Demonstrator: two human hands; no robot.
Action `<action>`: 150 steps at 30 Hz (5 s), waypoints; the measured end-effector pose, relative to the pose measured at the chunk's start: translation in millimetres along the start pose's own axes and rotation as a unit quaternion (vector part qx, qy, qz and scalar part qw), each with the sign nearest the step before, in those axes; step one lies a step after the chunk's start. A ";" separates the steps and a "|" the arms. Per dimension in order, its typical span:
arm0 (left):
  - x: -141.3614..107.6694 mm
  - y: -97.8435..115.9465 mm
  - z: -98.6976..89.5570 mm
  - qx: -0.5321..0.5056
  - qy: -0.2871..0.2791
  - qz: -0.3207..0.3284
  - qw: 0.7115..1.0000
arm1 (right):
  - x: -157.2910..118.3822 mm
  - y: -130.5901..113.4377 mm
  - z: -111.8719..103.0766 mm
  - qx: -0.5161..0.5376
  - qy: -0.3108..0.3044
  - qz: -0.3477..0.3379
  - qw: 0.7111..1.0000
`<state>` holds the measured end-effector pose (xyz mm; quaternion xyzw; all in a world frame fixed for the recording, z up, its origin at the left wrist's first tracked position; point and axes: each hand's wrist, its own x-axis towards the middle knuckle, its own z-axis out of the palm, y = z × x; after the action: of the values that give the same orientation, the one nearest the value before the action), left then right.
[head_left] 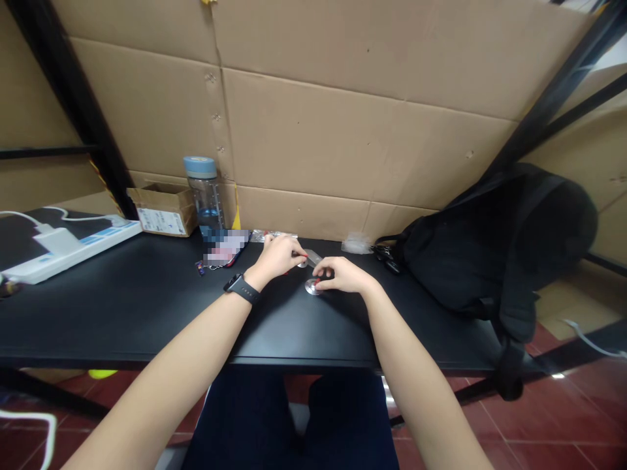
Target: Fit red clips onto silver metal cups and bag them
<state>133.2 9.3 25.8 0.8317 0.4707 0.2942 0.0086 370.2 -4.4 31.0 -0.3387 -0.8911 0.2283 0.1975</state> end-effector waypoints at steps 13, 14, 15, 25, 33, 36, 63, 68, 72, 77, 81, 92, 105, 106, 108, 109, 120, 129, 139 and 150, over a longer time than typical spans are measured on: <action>0.4 -1.3 -2.1 -0.053 0.019 -0.044 0.997 | 1.8 -3.2 7.9 -0.020 0.044 0.040 0.998; 0.6 -0.9 -2.3 -0.064 0.027 -0.050 0.996 | 2.4 -3.3 7.2 -0.009 0.086 0.035 0.996; 1.1 -0.9 -2.1 -0.078 0.035 -0.057 0.995 | 3.3 -3.3 6.4 0.007 0.130 0.033 0.991; 8.9 0.5 15.4 -0.322 0.037 -0.047 0.945 | 13.5 -2.6 15.9 0.279 0.260 0.049 0.923; 6.2 10.4 14.5 -0.356 0.034 -0.051 0.932 | 13.0 -3.6 21.2 0.382 0.236 0.054 0.892; 5.4 12.1 13.4 -0.350 0.027 -0.052 0.935 | 11.4 -3.5 19.2 0.410 0.208 0.058 0.886; -14.1 11.6 32.7 0.077 -0.124 0.016 0.989 | -0.5 4.7 -9.9 0.328 0.309 0.096 0.888; -14.9 11.9 32.4 0.099 -0.138 0.031 0.985 | -1.3 7.1 -12.9 0.315 0.308 0.094 0.893; -12.2 12.3 33.7 0.092 -0.124 0.056 0.986 | -2.9 7.8 -15.7 0.297 0.309 0.097 0.898; -10.7 13.7 34.3 0.055 -0.129 0.062 0.988 | -7.8 8.9 -19.1 0.257 0.270 0.084 0.924; -10.6 14.1 37.1 0.048 -0.134 0.045 0.989 | -11.3 11.4 -18.5 0.155 0.147 0.076 0.974; -9.3 3.9 33.8 0.035 -0.168 0.025 0.985 | -10.7 -0.9 -12.8 -0.061 0.069 0.116 0.989; -11.6 11.5 34.8 0.097 -0.131 -0.003 0.987 | -7.6 -8.0 -6.3 -0.057 0.048 0.120 0.990; -11.1 11.7 32.6 0.093 -0.143 -0.005 0.985 | -7.0 -7.2 -4.9 -0.057 0.047 0.119 0.990; -9.8 11.4 27.1 0.078 -0.173 -0.008 0.982 | -6.3 -5.5 -3.4 -0.059 0.046 0.122 0.990; -9.3 11.0 24.3 0.069 -0.190 -0.007 0.979 | -6.3 -4.7 -3.2 -0.059 0.045 0.124 0.990; -11.2 12.7 22.7 0.052 -0.214 -0.016 0.975 | -5.4 -4.2 -2.9 -0.066 0.035 0.115 0.991; -10.1 12.4 24.1 0.052 -0.212 -0.022 0.976 | -2.2 -2.2 1.9 -0.061 0.063 0.091 0.992; -9.4 15.5 20.2 0.052 -0.227 -0.015 0.972 | 1.9 3.2 8.7 -0.053 0.052 0.065 0.995; -8.0 12.9 23.5 0.054 -0.229 -0.027 0.972 | 6.3 2.0 18.4 -0.214 0.141 0.144 0.956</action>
<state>151.9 2.0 6.3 0.8634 0.4934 0.0701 0.0793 357.5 -3.7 16.1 -0.5263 -0.8243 0.0078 0.2086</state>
